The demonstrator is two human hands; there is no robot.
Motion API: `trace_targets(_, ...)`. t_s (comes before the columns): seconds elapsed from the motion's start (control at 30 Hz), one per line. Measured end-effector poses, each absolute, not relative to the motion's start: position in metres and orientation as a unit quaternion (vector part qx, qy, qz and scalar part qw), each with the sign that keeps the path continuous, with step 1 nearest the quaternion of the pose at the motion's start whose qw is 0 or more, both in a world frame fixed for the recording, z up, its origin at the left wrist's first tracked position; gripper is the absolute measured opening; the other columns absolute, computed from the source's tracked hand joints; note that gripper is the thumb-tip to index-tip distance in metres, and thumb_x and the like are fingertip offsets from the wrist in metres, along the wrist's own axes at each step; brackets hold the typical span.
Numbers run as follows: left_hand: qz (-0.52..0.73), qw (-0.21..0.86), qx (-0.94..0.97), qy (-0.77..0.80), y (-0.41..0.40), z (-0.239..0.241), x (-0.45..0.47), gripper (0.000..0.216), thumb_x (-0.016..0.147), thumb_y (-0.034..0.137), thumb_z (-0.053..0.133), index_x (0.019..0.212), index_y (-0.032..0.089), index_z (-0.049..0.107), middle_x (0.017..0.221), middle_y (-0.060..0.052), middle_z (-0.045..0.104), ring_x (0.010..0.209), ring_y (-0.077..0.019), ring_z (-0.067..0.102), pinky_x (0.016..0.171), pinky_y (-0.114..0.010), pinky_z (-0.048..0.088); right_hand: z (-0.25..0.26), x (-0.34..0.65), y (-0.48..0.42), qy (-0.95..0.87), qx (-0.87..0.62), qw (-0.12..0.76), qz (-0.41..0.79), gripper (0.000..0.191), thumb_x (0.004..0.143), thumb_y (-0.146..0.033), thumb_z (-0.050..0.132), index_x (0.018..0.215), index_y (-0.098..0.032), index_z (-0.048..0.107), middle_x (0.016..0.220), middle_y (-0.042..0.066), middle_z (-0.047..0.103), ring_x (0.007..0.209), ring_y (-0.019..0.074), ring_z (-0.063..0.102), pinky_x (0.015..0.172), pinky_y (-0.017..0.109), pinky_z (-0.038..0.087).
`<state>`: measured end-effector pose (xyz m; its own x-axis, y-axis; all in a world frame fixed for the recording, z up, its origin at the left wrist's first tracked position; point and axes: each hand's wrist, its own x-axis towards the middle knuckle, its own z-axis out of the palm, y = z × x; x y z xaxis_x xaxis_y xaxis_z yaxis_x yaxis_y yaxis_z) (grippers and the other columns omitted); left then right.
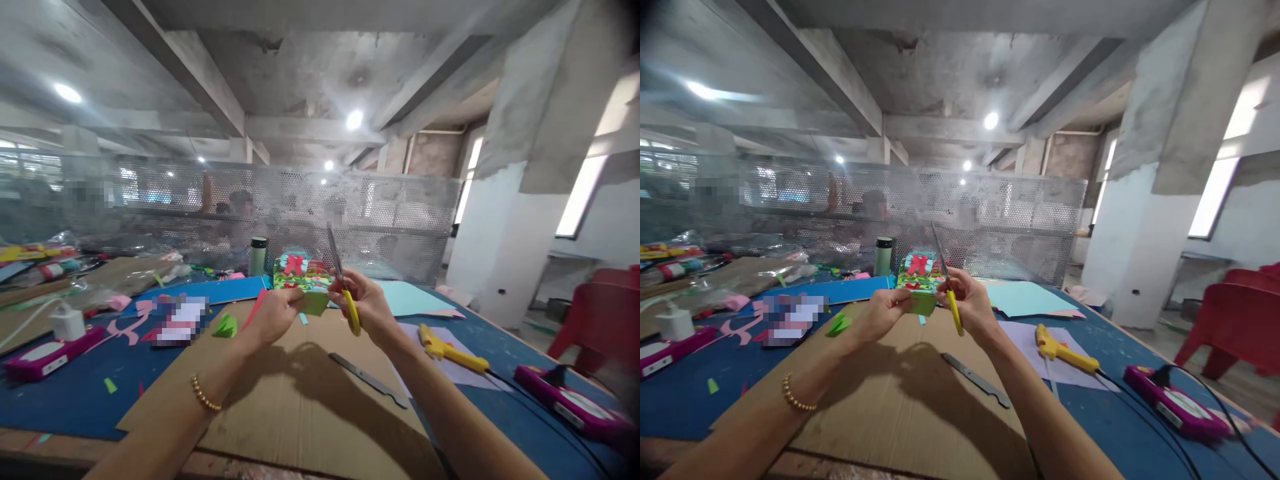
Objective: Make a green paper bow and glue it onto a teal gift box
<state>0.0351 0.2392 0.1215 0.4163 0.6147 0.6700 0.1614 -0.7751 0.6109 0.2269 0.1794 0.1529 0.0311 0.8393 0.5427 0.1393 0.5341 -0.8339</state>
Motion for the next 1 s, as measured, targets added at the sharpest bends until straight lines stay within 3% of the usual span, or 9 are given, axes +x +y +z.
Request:
trace_targets(0.13,0.470,0.287,0.793,0.258,0.242,0.114,0.035,0.022,0.084,0.025,0.054,0.068,0.015,0.065,0.067,-0.001,0.064,0.067,-0.0154,0.055,0.063,-0.025,0.039,0.134,0.231,0.193,-0.629,-0.383,0.601,0.311,0.056,0.065,-0.035,0.084,0.115,-0.020,0.063,0.076,-0.003,0.063,0.047,0.0069,0.047,0.043,0.022,0.038)
trace_targets(0.3,0.439,0.442,0.746,0.233,0.236,0.108,0.034,0.020,0.080,0.028,0.060,0.068,0.013,0.065,0.071,-0.006,0.067,0.068,-0.0171,0.061,0.065,-0.028,0.048,0.118,0.231,0.195,-0.650,-0.388,0.578,0.306,0.052,0.067,-0.030,0.084,0.114,-0.020,0.065,0.079,0.000,0.065,0.063,0.0109,0.056,0.052,0.022,0.042)
trace_targets(0.4,0.425,0.490,0.729,0.220,0.235,0.105,0.032,0.021,0.080,0.032,0.064,0.069,0.013,0.066,0.071,-0.008,0.068,0.068,-0.0174,0.062,0.065,-0.030,0.050,0.111,0.234,0.197,-0.660,-0.396,0.557,0.311,0.051,0.074,-0.031,0.080,0.121,-0.022,0.063,0.084,0.000,0.066,0.059,0.0091,0.054,0.050,0.021,0.041)
trace_targets(0.6,0.385,0.490,0.741,0.249,0.237,0.099,0.030,0.029,0.080,0.036,0.064,0.062,0.015,0.062,0.064,-0.008,0.066,0.061,-0.0168,0.062,0.059,-0.028,0.045,0.101,0.236,0.195,-0.639,-0.423,0.554,0.326,0.054,0.073,-0.033,0.079,0.124,-0.022,0.063,0.084,0.000,0.065,0.049,0.0071,0.048,0.044,0.021,0.040)
trace_targets(0.8,0.357,0.545,0.715,0.254,0.231,0.096,0.034,0.023,0.076,0.033,0.063,0.076,0.011,0.068,0.065,-0.007,0.067,0.053,-0.0151,0.061,0.055,-0.028,0.047,0.095,0.228,0.185,-0.643,-0.414,0.556,0.326,0.044,0.078,-0.023,0.072,0.121,-0.025,0.063,0.079,-0.003,0.062,0.060,0.0098,0.053,0.052,0.020,0.042)
trace_targets(1.0,0.374,0.553,0.695,0.266,0.223,0.098,0.033,0.035,0.079,0.043,0.067,0.063,0.013,0.063,0.058,-0.005,0.062,0.050,-0.0134,0.058,0.053,-0.026,0.045,0.101,0.224,0.178,-0.602,-0.434,0.568,0.355,0.044,0.075,-0.015,0.068,0.118,-0.024,0.065,0.078,-0.004,0.063,0.059,0.0091,0.052,0.051,0.020,0.042)
